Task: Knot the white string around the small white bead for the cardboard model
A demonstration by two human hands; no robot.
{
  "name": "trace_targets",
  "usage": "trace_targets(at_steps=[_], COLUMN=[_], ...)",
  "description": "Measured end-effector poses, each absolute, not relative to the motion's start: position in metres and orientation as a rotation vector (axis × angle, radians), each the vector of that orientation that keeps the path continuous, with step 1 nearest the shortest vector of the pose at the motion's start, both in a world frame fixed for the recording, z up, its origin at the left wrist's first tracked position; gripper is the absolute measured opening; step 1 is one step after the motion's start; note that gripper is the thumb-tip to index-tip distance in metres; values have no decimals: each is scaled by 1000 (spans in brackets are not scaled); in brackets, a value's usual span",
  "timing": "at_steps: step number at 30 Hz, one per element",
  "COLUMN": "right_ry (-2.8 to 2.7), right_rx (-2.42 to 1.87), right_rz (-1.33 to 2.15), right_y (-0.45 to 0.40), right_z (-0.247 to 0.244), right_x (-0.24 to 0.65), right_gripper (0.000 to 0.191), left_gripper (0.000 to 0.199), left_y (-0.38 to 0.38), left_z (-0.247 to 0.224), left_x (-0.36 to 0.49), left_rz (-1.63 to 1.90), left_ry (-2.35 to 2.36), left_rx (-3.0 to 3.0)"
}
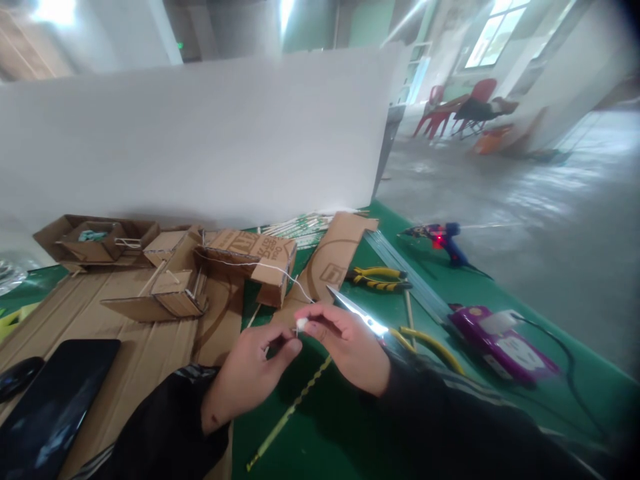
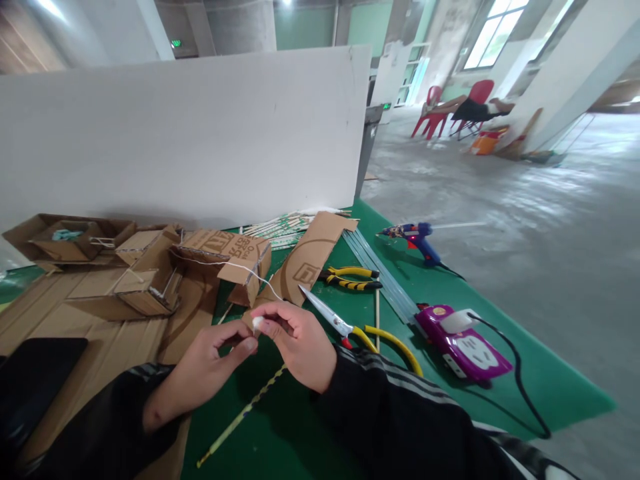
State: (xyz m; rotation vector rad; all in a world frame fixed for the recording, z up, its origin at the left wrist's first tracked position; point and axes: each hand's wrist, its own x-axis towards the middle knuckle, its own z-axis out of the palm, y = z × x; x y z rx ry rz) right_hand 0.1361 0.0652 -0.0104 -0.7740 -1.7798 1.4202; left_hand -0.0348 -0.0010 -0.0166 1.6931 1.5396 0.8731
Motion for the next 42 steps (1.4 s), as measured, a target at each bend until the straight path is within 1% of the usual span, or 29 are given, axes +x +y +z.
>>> trace_targets(at_steps=[4, 8, 17, 24, 29, 33, 37, 42], right_ry=[-1761, -1751, -1849, -1859, -1769, -1570, -1525, -1487], right_rx=[-781, -821, -816, -720, -670, -733, -702, -676], right_rz=[1460, 1427, 1388, 1543, 1729, 1852, 1906, 1919], right_y=[63, 63, 64, 67, 67, 67, 67, 65], right_z=[-15, -22, -26, -25, -29, -32, -33, -31], right_x=[133, 130, 128, 131, 130, 128, 128, 130], right_gripper=[13, 15, 17, 16, 21, 33, 34, 32], left_gripper=[18, 17, 15, 17, 19, 18, 17, 22], left_y=[-3, -4, -6, -5, -1, 2, 4, 9], left_z=[-16, -18, -15, 0, -3, -4, -3, -13], left_x=[-30, -29, -28, -35, -44, -47, -45, -46], left_rz=[819, 804, 795, 769, 755, 788, 876, 957], left_ry=[1602, 1631, 1560, 1634, 1683, 1690, 1714, 1528], left_rx=[1806, 1904, 2214, 2274, 2370, 2254, 1926, 1478])
